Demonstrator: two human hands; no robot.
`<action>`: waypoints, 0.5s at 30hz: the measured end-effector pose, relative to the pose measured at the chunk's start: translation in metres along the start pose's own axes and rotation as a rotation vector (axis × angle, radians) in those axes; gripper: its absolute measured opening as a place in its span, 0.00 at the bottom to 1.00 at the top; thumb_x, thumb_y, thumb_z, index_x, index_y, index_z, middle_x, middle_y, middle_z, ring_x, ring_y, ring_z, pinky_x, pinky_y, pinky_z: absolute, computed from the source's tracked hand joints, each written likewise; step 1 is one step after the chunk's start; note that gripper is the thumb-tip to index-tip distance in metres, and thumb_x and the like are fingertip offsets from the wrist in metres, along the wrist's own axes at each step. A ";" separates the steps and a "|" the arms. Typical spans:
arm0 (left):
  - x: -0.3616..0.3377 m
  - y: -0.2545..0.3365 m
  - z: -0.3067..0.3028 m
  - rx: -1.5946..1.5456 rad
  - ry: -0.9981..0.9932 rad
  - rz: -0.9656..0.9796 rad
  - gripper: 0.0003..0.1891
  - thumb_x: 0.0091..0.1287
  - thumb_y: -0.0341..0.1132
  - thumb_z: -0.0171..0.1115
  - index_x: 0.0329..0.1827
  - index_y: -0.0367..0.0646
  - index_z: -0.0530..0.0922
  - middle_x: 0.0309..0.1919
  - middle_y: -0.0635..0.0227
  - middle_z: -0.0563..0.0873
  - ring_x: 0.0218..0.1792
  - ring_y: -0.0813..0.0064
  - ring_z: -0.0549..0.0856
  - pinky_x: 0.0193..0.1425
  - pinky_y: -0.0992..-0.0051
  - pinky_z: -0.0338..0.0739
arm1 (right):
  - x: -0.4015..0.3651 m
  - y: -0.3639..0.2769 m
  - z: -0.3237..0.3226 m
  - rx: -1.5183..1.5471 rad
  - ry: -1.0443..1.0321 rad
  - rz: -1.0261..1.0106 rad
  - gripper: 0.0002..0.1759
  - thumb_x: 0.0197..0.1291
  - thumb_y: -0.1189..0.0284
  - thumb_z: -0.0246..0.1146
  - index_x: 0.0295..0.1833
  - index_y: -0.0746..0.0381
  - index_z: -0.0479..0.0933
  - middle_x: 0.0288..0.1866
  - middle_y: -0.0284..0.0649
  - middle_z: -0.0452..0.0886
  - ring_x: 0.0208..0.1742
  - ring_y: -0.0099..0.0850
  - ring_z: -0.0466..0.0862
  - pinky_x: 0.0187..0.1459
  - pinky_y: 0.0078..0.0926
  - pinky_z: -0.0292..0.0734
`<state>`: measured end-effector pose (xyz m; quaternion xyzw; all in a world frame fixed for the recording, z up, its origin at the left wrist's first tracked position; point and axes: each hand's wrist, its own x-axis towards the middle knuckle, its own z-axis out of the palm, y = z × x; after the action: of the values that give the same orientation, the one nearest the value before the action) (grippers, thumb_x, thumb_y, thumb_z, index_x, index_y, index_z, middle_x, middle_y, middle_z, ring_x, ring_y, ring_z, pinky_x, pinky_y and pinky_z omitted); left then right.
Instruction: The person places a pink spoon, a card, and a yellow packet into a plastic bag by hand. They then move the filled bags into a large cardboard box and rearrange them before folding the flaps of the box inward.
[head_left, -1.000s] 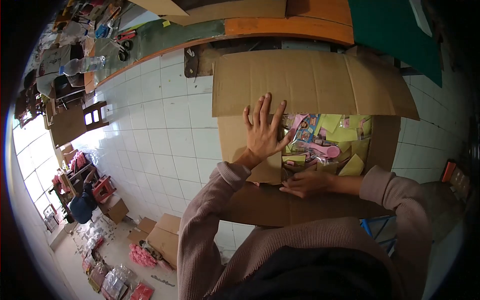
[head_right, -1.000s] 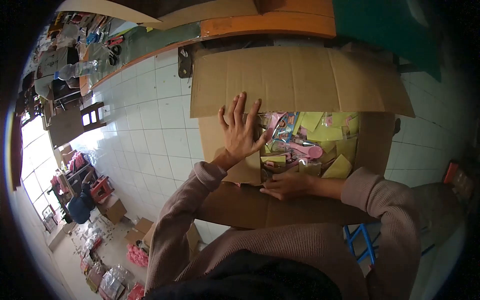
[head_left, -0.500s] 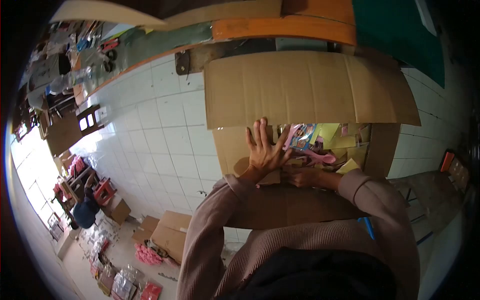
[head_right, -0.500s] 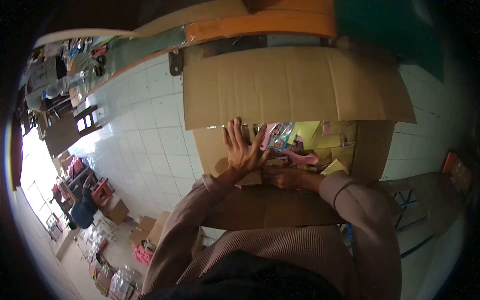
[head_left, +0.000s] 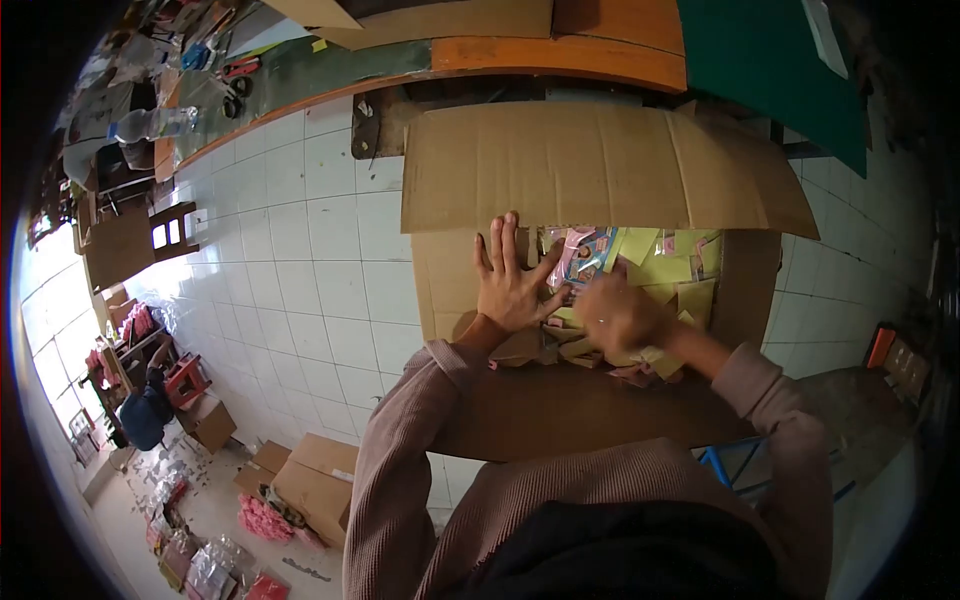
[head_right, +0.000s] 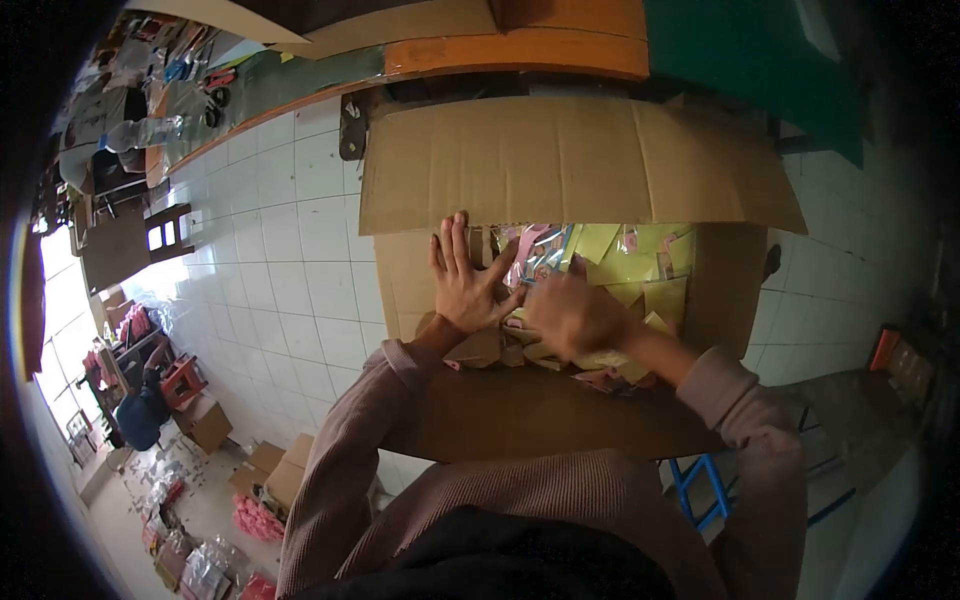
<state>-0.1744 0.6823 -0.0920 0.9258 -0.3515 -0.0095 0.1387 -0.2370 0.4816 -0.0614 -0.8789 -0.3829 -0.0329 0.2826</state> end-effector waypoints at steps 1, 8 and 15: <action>0.002 -0.001 -0.001 0.007 0.011 -0.003 0.30 0.55 0.62 0.53 0.60 0.63 0.72 0.67 0.36 0.50 0.69 0.40 0.50 0.65 0.42 0.44 | 0.013 0.018 -0.018 0.029 0.064 0.181 0.20 0.48 0.63 0.61 0.45 0.65 0.75 0.44 0.42 0.75 0.48 0.38 0.74 0.47 0.34 0.72; -0.001 -0.009 -0.002 -0.098 0.010 -0.015 0.34 0.60 0.64 0.42 0.60 0.50 0.70 0.69 0.42 0.49 0.70 0.43 0.48 0.66 0.44 0.41 | 0.008 0.004 -0.004 -0.056 -0.033 0.508 0.42 0.44 0.55 0.67 0.66 0.57 0.63 0.64 0.40 0.66 0.64 0.38 0.67 0.68 0.51 0.52; 0.004 -0.007 -0.006 -0.148 0.045 -0.010 0.29 0.60 0.59 0.46 0.56 0.49 0.72 0.70 0.44 0.49 0.70 0.44 0.48 0.67 0.44 0.42 | -0.056 -0.014 -0.013 0.326 -0.212 0.224 0.27 0.42 0.59 0.69 0.50 0.59 0.78 0.48 0.38 0.79 0.55 0.38 0.76 0.61 0.49 0.64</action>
<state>-0.1664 0.6860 -0.0879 0.9147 -0.3421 -0.0151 0.2147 -0.2842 0.4456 -0.0594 -0.8572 -0.3106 0.1538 0.3809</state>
